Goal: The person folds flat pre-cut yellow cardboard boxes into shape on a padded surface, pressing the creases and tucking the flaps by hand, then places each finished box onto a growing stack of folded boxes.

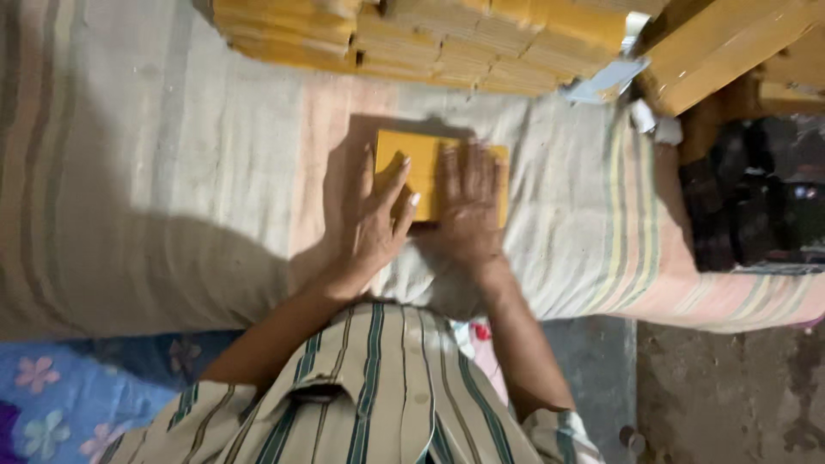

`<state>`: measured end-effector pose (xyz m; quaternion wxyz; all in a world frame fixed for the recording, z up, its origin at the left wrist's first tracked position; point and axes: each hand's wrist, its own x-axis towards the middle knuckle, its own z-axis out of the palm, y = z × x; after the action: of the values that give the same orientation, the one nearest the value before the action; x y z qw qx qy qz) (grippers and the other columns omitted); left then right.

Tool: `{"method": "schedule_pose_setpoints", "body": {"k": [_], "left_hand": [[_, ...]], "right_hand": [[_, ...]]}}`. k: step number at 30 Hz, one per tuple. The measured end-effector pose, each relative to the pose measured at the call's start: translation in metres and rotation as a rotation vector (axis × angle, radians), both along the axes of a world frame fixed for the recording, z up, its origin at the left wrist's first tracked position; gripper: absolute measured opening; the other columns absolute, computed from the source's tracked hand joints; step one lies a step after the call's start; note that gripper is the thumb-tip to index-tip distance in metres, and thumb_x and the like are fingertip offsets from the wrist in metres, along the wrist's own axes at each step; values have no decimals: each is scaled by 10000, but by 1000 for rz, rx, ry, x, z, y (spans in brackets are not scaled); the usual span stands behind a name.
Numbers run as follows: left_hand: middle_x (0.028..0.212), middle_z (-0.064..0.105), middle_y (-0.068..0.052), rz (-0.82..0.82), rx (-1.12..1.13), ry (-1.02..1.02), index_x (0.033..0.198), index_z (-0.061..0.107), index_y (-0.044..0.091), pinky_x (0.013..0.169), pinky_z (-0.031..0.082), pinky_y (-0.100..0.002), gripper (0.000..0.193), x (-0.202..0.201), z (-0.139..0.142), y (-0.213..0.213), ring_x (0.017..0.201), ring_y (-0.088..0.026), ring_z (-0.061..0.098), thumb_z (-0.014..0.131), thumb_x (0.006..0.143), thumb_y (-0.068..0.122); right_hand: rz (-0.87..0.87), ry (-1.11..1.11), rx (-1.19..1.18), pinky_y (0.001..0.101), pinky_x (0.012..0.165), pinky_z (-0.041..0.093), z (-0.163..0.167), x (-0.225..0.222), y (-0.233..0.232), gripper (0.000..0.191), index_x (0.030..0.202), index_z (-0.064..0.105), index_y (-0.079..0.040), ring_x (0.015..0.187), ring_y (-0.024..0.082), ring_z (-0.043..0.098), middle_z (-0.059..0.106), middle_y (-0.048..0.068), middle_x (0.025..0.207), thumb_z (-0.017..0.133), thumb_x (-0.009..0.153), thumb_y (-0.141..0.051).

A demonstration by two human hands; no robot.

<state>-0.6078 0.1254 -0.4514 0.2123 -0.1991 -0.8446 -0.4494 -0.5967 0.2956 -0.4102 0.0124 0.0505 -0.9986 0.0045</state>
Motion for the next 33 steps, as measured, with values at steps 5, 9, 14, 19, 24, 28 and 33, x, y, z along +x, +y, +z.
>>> {"method": "schedule_pose_setpoints", "body": {"k": [5, 9, 14, 19, 24, 28, 33], "left_hand": [[1569, 413, -348, 0, 13, -50, 1526, 507, 50, 1190, 430, -524, 453, -19, 10, 0, 1434, -518, 467, 531, 1100, 203], [1548, 410, -372, -21, 43, -80, 1506, 504, -3, 1169, 429, -523, 468, -18, 4, 6, 1405, -536, 474, 536, 1076, 179], [1541, 403, -374, -42, 6, -59, 1523, 475, 8, 1187, 426, -527, 485, 1, -5, 26, 1418, -542, 467, 545, 1064, 152], [1560, 388, -382, -59, 12, -84, 1534, 454, -5, 1180, 424, -528, 492, 19, -7, 49, 1421, -542, 457, 530, 1073, 148], [1582, 376, -367, -35, -58, -78, 1556, 427, -9, 1232, 390, -538, 518, 42, -14, 75, 1470, -527, 433, 429, 1140, 299], [1619, 354, -346, -44, 2, -109, 1591, 353, -20, 1270, 360, -506, 726, 56, -22, 91, 1505, -499, 412, 324, 1093, 508], [1615, 341, -354, -78, 57, -187, 1592, 246, -115, 1260, 324, -495, 884, 81, -26, 99, 1494, -513, 381, 387, 1081, 592]], "right_hand": [[286, 160, 87, 556, 1284, 77, -14, -49, -31, 849, 1563, 295, 93, 1565, 441, 192, 261, 294, 1653, 584, 929, -392], [301, 145, 114, 502, 1323, 108, -15, -51, -10, 910, 1608, 302, 39, 1596, 368, 217, 289, 239, 1682, 629, 909, -445], [168, 20, -102, 532, 1241, 125, -9, -18, 62, 1408, 1542, 292, 72, 1510, 419, 223, 304, 286, 1594, 726, 540, -818], [108, 131, -118, 535, 1288, 83, -16, 15, 119, 1221, 1590, 266, 60, 1572, 445, 194, 273, 290, 1662, 530, 811, -842], [-19, 84, -75, 561, 1237, 63, -33, 18, 114, 932, 1574, 254, 98, 1542, 443, 155, 226, 335, 1644, 353, 1041, -659], [74, 78, -95, 570, 1250, 93, -41, 7, 79, 768, 1583, 320, 40, 1525, 476, 198, 319, 311, 1610, 357, 1082, -541], [137, -14, -90, 565, 1259, 127, -33, 9, 74, 666, 1553, 393, -7, 1489, 435, 304, 426, 255, 1547, 340, 1078, -471]]}}
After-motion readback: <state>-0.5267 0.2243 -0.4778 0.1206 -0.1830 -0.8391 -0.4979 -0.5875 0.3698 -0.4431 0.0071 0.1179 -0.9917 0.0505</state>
